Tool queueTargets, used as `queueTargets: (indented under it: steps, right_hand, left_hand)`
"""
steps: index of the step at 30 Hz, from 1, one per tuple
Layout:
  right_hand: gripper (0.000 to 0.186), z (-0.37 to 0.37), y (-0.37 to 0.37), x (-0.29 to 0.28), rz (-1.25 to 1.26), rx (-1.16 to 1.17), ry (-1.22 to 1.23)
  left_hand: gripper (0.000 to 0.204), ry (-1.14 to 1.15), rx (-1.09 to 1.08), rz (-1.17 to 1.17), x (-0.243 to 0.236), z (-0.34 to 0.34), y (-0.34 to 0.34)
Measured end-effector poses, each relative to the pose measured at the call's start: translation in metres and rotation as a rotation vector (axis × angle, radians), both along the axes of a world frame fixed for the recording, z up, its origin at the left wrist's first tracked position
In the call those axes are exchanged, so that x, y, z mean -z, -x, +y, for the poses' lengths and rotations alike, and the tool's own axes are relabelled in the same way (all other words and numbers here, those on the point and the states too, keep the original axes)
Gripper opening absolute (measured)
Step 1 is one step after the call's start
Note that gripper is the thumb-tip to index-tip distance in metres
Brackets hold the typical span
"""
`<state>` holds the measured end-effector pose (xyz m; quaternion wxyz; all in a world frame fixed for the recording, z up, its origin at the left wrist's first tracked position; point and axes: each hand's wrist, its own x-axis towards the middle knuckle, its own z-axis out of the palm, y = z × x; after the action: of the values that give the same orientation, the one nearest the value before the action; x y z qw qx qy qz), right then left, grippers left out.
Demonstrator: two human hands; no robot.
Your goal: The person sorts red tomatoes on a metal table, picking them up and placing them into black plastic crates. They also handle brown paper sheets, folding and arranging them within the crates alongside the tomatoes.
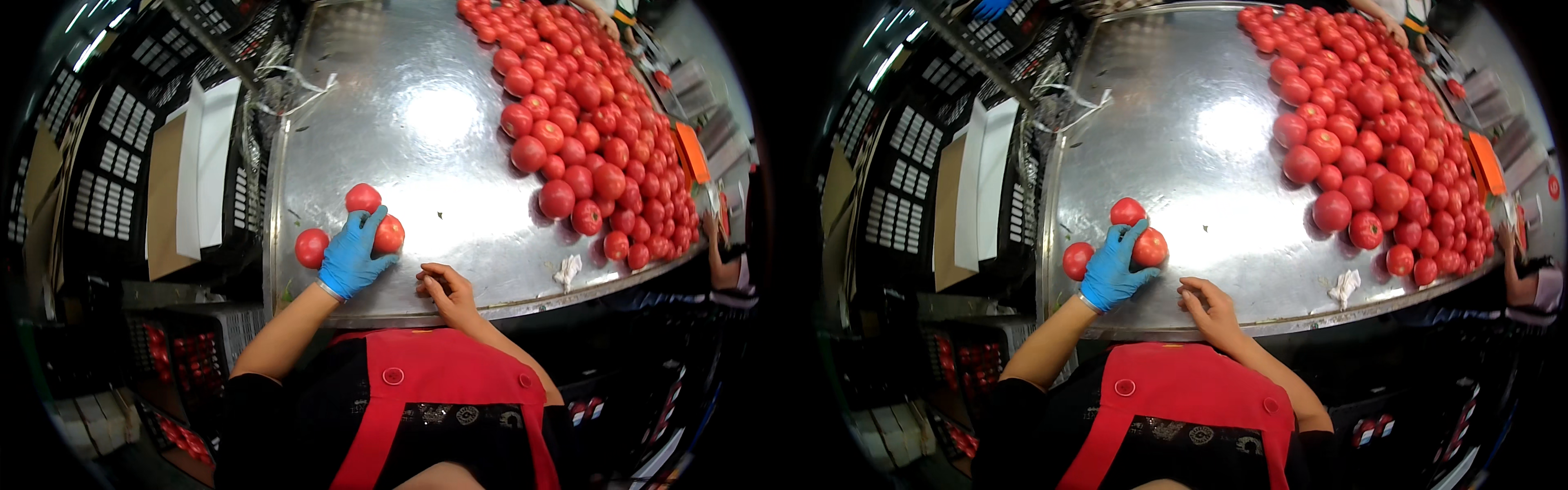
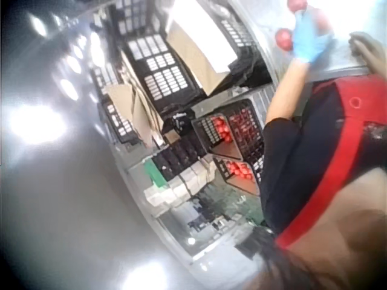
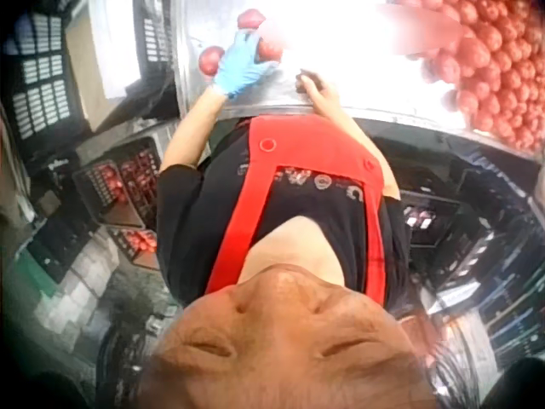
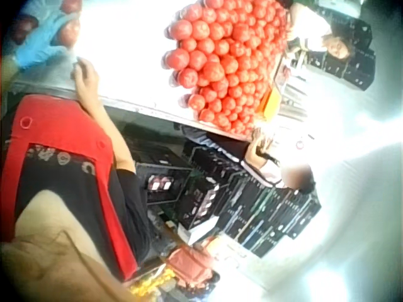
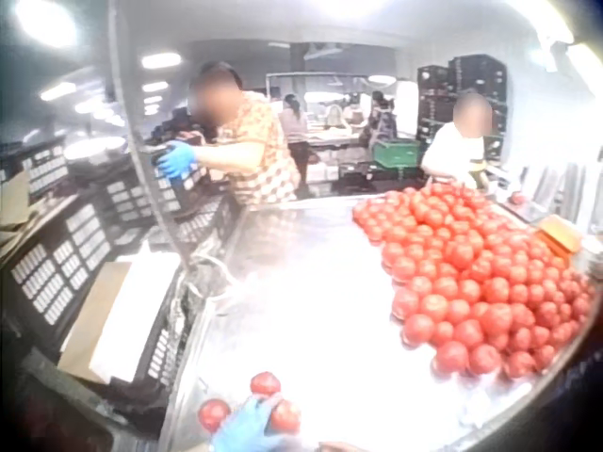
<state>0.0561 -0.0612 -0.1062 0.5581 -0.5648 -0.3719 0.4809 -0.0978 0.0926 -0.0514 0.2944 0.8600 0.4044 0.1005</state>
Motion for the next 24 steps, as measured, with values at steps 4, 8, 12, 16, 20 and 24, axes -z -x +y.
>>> queueTargets:
  steps: [4,8,12,16,20,24]
  right_hand:
    - [0.034,0.003,-0.001,0.005,-0.204,0.013,-0.082]
    - [0.056,0.007,-0.001,-0.009,-0.401,0.039,-0.119]
    - [0.079,0.009,-0.005,-0.01,-0.499,-0.003,-0.183]
    - [0.092,0.003,-0.006,-0.012,-0.254,-0.044,-0.044]
    - [0.092,0.002,-0.007,-0.017,-0.207,0.037,-0.054]
    - [0.089,0.003,-0.008,-0.007,-0.3,0.094,-0.1]
  left_hand:
    - [0.071,-0.117,-0.005,-0.086,0.017,-0.002,-0.013]
    - [0.06,0.415,-0.071,-0.441,0.025,-0.019,-0.016]
    - [0.043,1.092,-0.218,-0.483,0.019,-0.027,-0.016]
    - [0.037,1.221,-0.211,-0.374,0.007,-0.025,-0.019]
    - [0.039,1.122,-0.163,-0.367,0.0,-0.025,-0.026]
    - [0.039,1.061,-0.074,-0.254,0.004,-0.022,-0.027]
